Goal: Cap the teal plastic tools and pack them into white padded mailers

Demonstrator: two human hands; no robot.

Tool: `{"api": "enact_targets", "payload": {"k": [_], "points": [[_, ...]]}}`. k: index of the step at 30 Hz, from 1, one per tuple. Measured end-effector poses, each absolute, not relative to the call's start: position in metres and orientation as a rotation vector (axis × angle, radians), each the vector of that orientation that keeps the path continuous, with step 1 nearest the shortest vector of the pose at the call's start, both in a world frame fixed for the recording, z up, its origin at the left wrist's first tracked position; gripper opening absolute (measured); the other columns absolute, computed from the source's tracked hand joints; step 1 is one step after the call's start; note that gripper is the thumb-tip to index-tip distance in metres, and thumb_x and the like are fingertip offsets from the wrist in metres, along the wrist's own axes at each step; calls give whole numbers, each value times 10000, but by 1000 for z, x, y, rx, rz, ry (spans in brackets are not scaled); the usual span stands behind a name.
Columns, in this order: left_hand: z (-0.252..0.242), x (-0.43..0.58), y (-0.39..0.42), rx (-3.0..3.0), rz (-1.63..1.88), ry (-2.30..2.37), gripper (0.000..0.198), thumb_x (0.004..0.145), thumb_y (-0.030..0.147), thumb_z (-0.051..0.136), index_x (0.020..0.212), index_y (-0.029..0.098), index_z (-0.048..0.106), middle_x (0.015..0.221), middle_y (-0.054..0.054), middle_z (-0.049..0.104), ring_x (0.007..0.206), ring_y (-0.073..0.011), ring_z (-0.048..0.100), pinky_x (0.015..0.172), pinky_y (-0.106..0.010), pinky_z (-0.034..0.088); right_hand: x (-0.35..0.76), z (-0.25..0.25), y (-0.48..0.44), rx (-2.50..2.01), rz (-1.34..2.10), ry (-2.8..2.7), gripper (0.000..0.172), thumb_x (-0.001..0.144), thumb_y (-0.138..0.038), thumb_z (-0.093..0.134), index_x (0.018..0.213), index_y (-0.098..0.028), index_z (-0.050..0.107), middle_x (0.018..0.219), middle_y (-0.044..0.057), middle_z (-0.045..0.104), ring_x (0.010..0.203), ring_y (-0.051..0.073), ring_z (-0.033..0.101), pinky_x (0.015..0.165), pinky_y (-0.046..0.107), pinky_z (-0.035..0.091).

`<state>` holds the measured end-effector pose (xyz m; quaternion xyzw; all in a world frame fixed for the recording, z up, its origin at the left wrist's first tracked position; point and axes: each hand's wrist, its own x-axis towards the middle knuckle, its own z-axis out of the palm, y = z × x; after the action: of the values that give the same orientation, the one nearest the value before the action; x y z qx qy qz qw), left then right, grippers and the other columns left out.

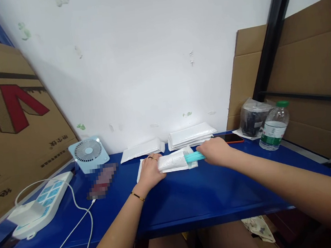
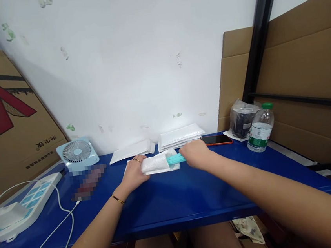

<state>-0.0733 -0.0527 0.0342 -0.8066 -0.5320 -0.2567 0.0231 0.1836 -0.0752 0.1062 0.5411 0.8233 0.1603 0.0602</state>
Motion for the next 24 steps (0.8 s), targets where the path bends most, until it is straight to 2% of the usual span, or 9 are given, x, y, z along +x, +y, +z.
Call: {"api": "enact_targets", "payload": {"k": [4, 10, 12, 15, 17, 19, 21, 24], "points": [[36, -48, -54, -2627, -1078, -1688, 507, 592, 234, 637, 1068, 199, 464, 1015, -52, 575, 918, -229, 548, 790, -316, 412, 152, 148, -84, 1575, 520, 2547, 135, 740, -220, 611, 853, -153, 643, 837, 146, 658, 842, 271, 615, 685, 339, 420], [42, -17, -56, -2887, -1759, -1565, 441, 670, 264, 619, 1060, 170, 436, 919, -26, 593, 803, -163, 563, 722, -273, 443, 117, 215, -79, 1440, 414, 2683, 171, 641, -281, 736, 736, -165, 654, 763, 64, 638, 823, 247, 599, 709, 344, 408], [45, -12, -56, -2925, -1904, -1514, 492, 667, 263, 633, 1103, 162, 432, 945, -38, 591, 832, -169, 558, 739, -280, 442, 117, 235, -72, 1447, 258, 2769, 178, 694, -322, 687, 732, -151, 656, 783, 34, 624, 861, 230, 587, 723, 324, 406], [44, -11, -55, -3013, -2060, -1486, 543, 665, 276, 648, 1148, 162, 427, 991, -56, 582, 859, -179, 552, 750, -294, 443, 127, 259, -65, 1512, 4, 2969, 265, 801, -357, 543, 826, -119, 656, 894, 4, 597, 917, 184, 567, 735, 274, 390], [42, -13, -52, -3099, -2155, -1491, 554, 670, 294, 653, 1157, 161, 423, 994, -62, 581, 851, -178, 554, 744, -298, 447, 136, 265, -64, 1473, -79, 2975, 266, 793, -333, 542, 878, -108, 655, 959, -5, 583, 923, 162, 558, 741, 259, 376], [40, -16, -49, -3193, -2225, -1458, 569, 671, 306, 657, 1165, 156, 418, 998, -66, 581, 852, -175, 557, 754, -299, 446, 146, 263, -63, 1345, -58, 2896, 257, 723, -290, 621, 912, -120, 660, 1010, -9, 576, 921, 158, 547, 748, 256, 367], [39, -19, -46, -3287, -2226, -1412, 584, 664, 314, 664, 1171, 150, 426, 1024, -75, 580, 872, -181, 556, 773, -302, 443, 153, 253, -60, 1232, 1, 2843, 305, 646, -246, 692, 933, -148, 665, 1033, -6, 577, 913, 163, 538, 749, 259, 366], [38, -23, -41, -3359, -2187, -1416, 610, 653, 328, 658, 1190, 141, 436, 1066, -92, 579, 901, -200, 556, 788, -309, 441, 160, 238, -53, 1130, 16, 2880, 330, 631, -259, 709, 949, -185, 663, 1033, 8, 588, 901, 171, 532, 739, 256, 373]]}}
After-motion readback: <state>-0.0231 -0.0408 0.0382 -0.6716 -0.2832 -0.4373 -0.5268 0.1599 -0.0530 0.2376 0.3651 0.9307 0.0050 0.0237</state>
